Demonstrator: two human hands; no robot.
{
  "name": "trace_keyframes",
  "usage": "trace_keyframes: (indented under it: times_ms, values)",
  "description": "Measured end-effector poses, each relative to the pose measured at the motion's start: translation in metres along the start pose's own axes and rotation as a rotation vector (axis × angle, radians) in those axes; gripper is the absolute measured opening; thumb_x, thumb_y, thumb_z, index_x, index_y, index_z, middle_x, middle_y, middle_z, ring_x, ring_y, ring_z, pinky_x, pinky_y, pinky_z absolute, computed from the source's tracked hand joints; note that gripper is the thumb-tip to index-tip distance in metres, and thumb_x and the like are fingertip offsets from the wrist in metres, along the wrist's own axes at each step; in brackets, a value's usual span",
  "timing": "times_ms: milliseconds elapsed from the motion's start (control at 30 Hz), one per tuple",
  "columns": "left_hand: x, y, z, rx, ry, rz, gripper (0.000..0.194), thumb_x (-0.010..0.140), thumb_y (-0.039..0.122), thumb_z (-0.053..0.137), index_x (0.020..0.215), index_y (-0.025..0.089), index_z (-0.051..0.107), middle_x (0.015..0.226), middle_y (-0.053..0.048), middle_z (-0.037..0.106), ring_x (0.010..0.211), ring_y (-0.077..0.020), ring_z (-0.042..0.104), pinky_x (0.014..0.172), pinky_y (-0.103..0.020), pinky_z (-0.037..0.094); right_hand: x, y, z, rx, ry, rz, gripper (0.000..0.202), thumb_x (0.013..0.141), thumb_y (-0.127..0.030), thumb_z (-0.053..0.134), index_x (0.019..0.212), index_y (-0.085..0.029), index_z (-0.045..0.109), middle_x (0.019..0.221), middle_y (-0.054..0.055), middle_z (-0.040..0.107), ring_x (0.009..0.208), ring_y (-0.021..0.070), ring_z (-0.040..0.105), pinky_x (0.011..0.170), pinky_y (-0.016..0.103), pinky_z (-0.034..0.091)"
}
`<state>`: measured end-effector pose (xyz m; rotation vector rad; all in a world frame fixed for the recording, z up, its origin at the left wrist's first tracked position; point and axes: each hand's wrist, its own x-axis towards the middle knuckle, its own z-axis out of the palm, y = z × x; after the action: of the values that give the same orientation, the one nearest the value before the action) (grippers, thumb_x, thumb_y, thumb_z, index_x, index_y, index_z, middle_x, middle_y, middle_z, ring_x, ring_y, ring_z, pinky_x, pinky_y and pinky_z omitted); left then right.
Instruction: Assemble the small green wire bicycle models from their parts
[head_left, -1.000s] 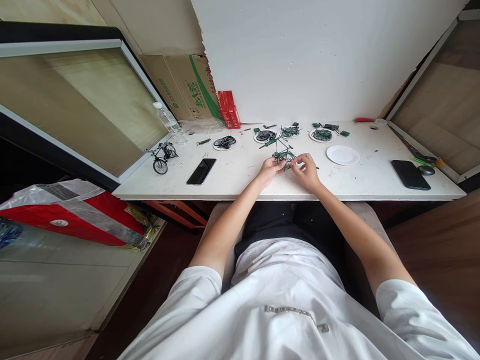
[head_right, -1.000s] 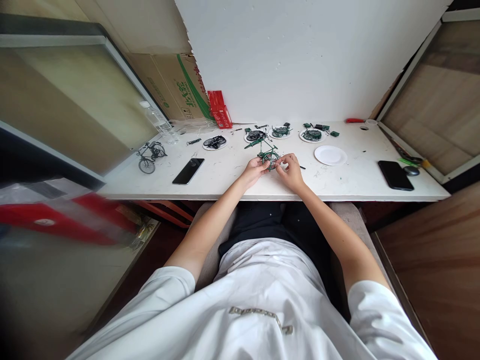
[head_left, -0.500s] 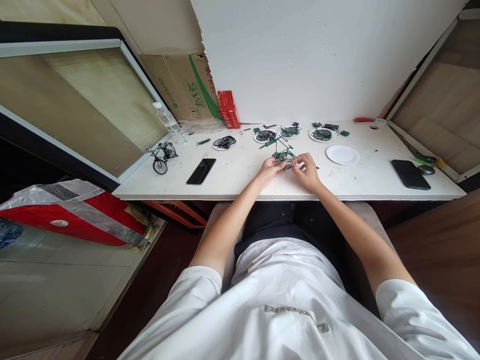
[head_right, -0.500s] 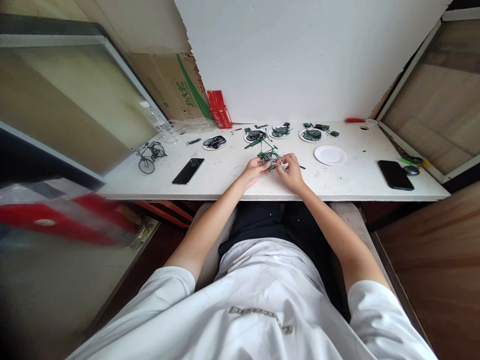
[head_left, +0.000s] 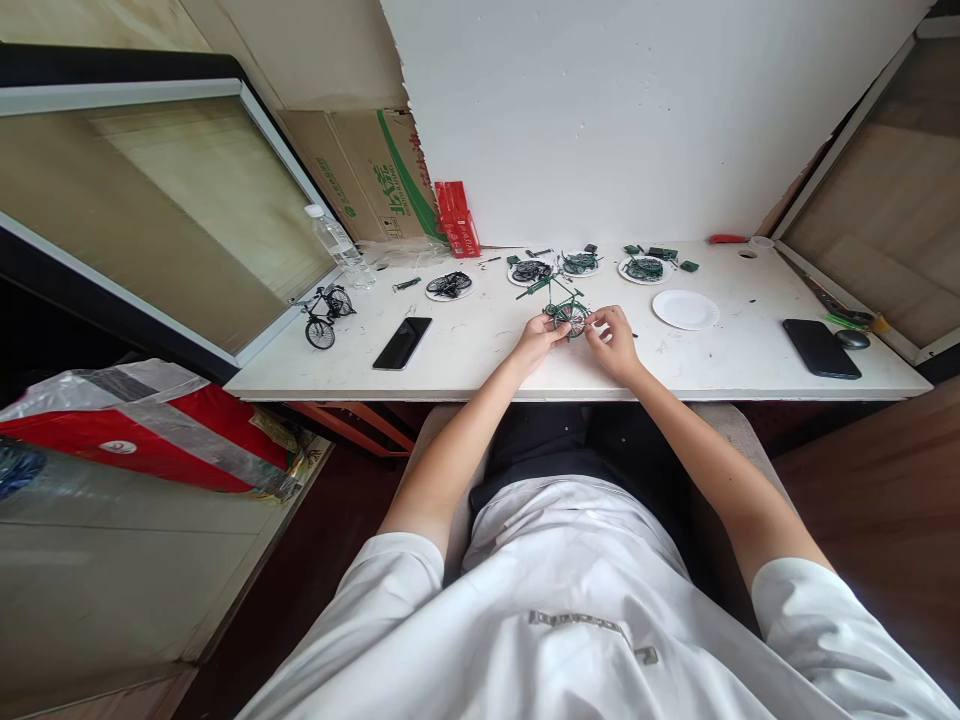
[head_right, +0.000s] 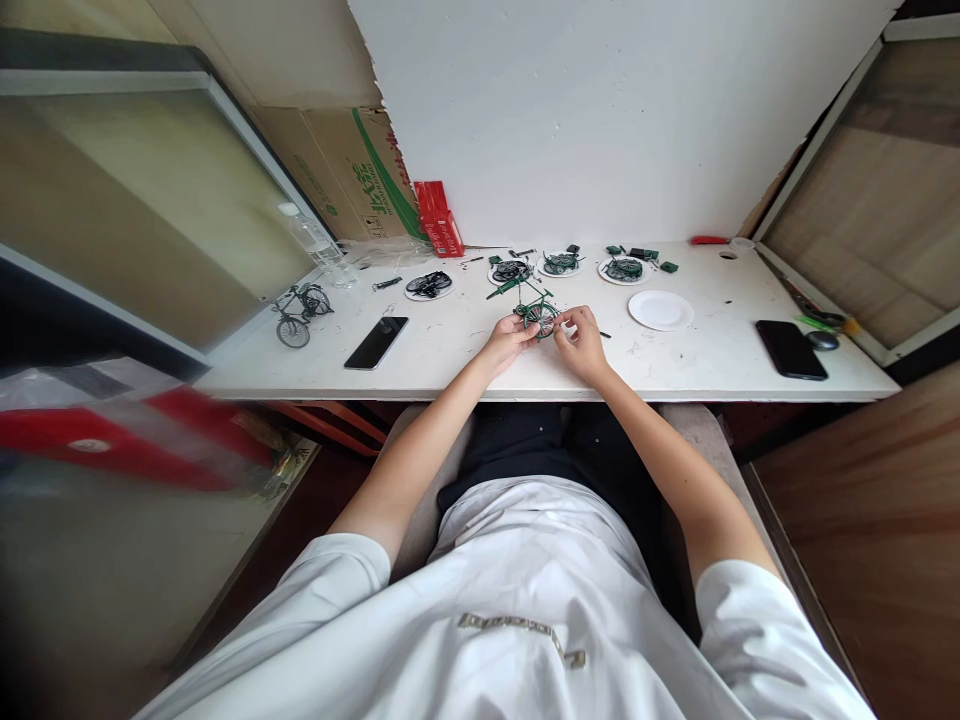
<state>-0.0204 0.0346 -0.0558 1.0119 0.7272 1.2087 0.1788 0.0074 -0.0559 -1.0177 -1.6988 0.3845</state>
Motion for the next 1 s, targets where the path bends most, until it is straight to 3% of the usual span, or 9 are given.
trace_keyframes:
  times_ms: [233, 400, 500, 800, 1000]
  values:
    - [0.002, -0.001, 0.000, -0.011, 0.097, 0.019, 0.043, 0.070, 0.024, 0.103, 0.104, 0.016, 0.078, 0.111, -0.011, 0.083, 0.106, -0.0231, 0.077, 0.102, -0.038, 0.055, 0.000, 0.008, 0.003, 0.033, 0.101, 0.083, 0.035, 0.097, -0.042, 0.065, 0.127, -0.028, 0.053, 0.118, 0.009, 0.069, 0.102, 0.0258, 0.067, 0.080, 0.042, 0.057]
    - [0.010, -0.003, -0.005, 0.010, 0.352, 0.068, 0.034, 0.074, 0.024, 0.099, 0.094, 0.017, 0.072, 0.101, -0.006, 0.081, 0.099, -0.0179, 0.075, 0.090, -0.029, 0.055, 0.000, 0.012, 0.003, 0.011, 0.131, 0.141, 0.038, 0.095, -0.035, 0.062, 0.130, -0.028, 0.048, 0.119, 0.010, 0.068, 0.105, 0.0266, 0.067, 0.083, 0.043, 0.056]
    - [0.012, -0.002, -0.007, 0.025, 0.437, 0.084, 0.031, 0.078, 0.023, 0.095, 0.088, 0.018, 0.067, 0.099, -0.006, 0.080, 0.096, -0.0171, 0.073, 0.088, -0.029, 0.054, 0.000, 0.013, 0.003, -0.008, 0.124, 0.158, 0.037, 0.094, -0.034, 0.062, 0.128, -0.028, 0.051, 0.120, 0.011, 0.069, 0.108, 0.0284, 0.066, 0.085, 0.045, 0.056]
    - [0.009, 0.001, -0.003, 0.076, 0.459, 0.100, 0.031, 0.078, 0.023, 0.096, 0.090, 0.019, 0.068, 0.100, -0.007, 0.081, 0.099, -0.0203, 0.075, 0.088, -0.032, 0.055, 0.000, 0.021, 0.005, -0.087, 0.083, 0.101, 0.014, 0.095, -0.033, 0.062, 0.107, -0.027, 0.064, 0.116, 0.011, 0.067, 0.109, 0.0297, 0.063, 0.082, 0.045, 0.057]
    - [0.009, 0.002, -0.002, 0.074, 0.465, 0.089, 0.028, 0.081, 0.021, 0.094, 0.090, 0.018, 0.068, 0.102, -0.007, 0.082, 0.099, -0.0187, 0.075, 0.083, -0.028, 0.055, 0.000, 0.023, 0.004, -0.118, 0.060, 0.099, 0.010, 0.095, -0.027, 0.060, 0.102, -0.027, 0.068, 0.113, 0.011, 0.067, 0.112, 0.0314, 0.061, 0.094, 0.052, 0.057]
